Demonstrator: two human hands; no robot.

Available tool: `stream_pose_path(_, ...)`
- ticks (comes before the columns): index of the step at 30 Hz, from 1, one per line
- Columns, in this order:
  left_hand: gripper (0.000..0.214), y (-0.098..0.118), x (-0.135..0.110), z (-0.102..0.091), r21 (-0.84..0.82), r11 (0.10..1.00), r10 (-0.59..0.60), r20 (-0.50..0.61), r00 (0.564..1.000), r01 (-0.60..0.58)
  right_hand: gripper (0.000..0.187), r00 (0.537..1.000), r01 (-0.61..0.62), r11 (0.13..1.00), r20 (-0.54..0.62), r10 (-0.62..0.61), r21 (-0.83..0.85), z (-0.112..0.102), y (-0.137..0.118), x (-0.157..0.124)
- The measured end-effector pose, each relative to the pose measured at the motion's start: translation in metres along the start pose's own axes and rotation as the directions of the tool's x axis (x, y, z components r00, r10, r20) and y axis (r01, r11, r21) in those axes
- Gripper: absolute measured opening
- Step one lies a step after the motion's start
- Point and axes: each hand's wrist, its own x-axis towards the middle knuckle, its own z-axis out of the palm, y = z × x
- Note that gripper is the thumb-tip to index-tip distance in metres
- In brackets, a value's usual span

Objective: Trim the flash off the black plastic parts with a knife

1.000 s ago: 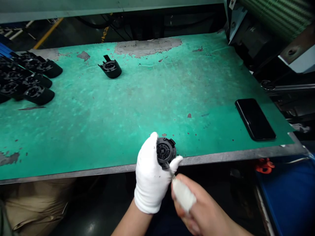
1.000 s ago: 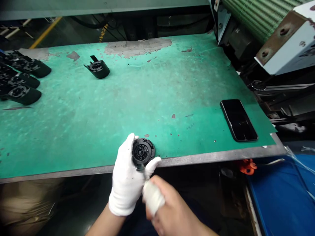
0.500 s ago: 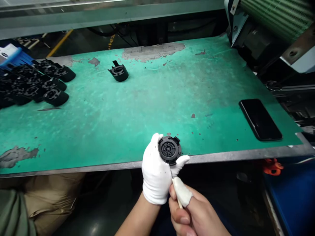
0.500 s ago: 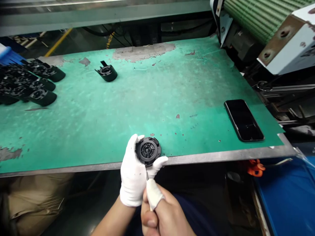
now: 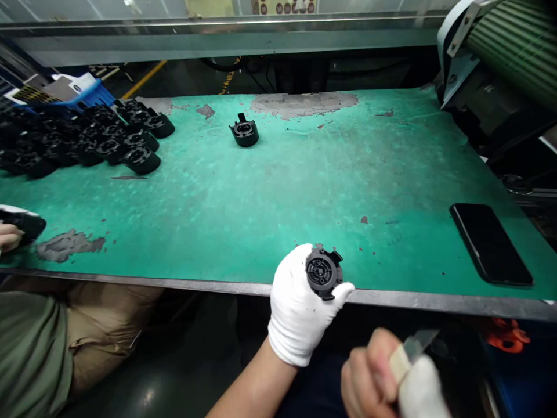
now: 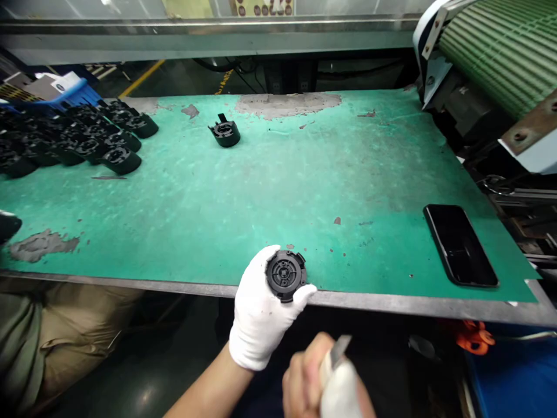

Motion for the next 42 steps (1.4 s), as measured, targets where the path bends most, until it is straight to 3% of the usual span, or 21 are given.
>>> stream_pose_path(2,0.091,-0.002,0.005,-0.006,-0.024,0.999,-0.032,0.059,0.998,0.034,0.052,0.989,0.142,0.989,-0.035,-0.143,-0.026,0.0,-0.022,0.006)
stream_pose_path(4,0.094,-0.007,0.017,-0.017,-0.076,0.996,-0.027,0.201,0.979,0.043,0.045,0.967,0.238,0.967,-0.071,-0.244,-0.091,-0.003,-0.04,0.013)
stream_pose_path(6,0.097,-0.017,0.035,-0.034,-0.159,0.987,0.05,0.415,0.908,0.018,0.04,0.948,0.279,0.94,-0.098,-0.302,-0.198,-0.012,-0.05,0.019)
stream_pose_path(7,0.095,-0.024,0.045,-0.043,-0.192,0.981,0.093,0.523,0.847,0.011,0.037,0.943,0.282,0.925,-0.105,-0.317,-0.256,-0.018,-0.052,0.02)
stream_pose_path(9,0.081,-0.037,0.063,-0.06,-0.214,0.975,0.096,0.633,0.768,0.055,0.032,0.941,0.266,0.896,-0.105,-0.321,-0.357,-0.033,-0.051,0.022)
stream_pose_path(10,0.071,-0.043,0.069,-0.067,-0.214,0.972,0.064,0.634,0.77,0.095,0.029,0.943,0.253,0.877,-0.1,-0.319,-0.408,-0.04,-0.05,0.023)
stream_pose_path(12,0.059,-0.051,0.074,-0.075,-0.241,0.953,-0.012,0.576,0.817,0.184,0.025,0.947,0.212,0.802,-0.085,-0.309,-0.558,-0.054,-0.05,0.027)
stream_pose_path(14,0.059,-0.052,0.072,-0.075,-0.302,0.921,-0.07,0.495,0.866,0.247,0.032,0.949,0.169,0.618,-0.042,-0.311,-0.768,-0.063,-0.054,0.033)
stream_pose_path(17,0.074,-0.042,0.059,-0.063,-0.334,0.912,-0.079,0.421,0.904,0.236,0.037,0.952,0.202,0.213,0.14,-0.273,-0.956,-0.064,-0.068,0.046)
stream_pose_path(22,0.089,-0.019,0.046,-0.034,-0.26,0.954,-0.081,0.258,0.963,0.149,0.04,0.922,0.294,-0.314,0.354,-0.154,-0.903,-0.05,-0.091,0.067)
stream_pose_path(25,0.085,-0.015,0.045,-0.024,-0.219,0.966,-0.097,0.181,0.979,0.136,0.041,0.91,0.315,-0.483,0.405,-0.092,-0.817,-0.044,-0.102,0.073)
stream_pose_path(31,0.077,-0.019,0.045,-0.021,-0.184,0.981,-0.044,0.119,0.992,0.065,0.047,0.895,0.354,-0.601,0.446,-0.005,-0.717,-0.044,-0.116,0.082)
stream_pose_path(36,0.079,-0.021,0.045,-0.019,-0.153,0.988,-0.019,0.108,0.994,0.035,0.045,0.919,0.188,-0.716,0.377,-0.113,-0.673,-0.047,-0.128,0.107)
stream_pose_path(38,0.079,-0.021,0.045,-0.019,-0.143,0.989,-0.023,0.112,0.993,0.039,0.041,0.913,0.207,-0.687,0.39,-0.121,-0.696,-0.048,-0.133,0.112)
stream_pose_path(42,0.08,-0.022,0.044,-0.019,-0.151,0.988,-0.001,0.105,0.994,0.017,0.037,0.885,0.379,-0.553,0.466,-0.019,-0.742,-0.047,-0.136,0.106)
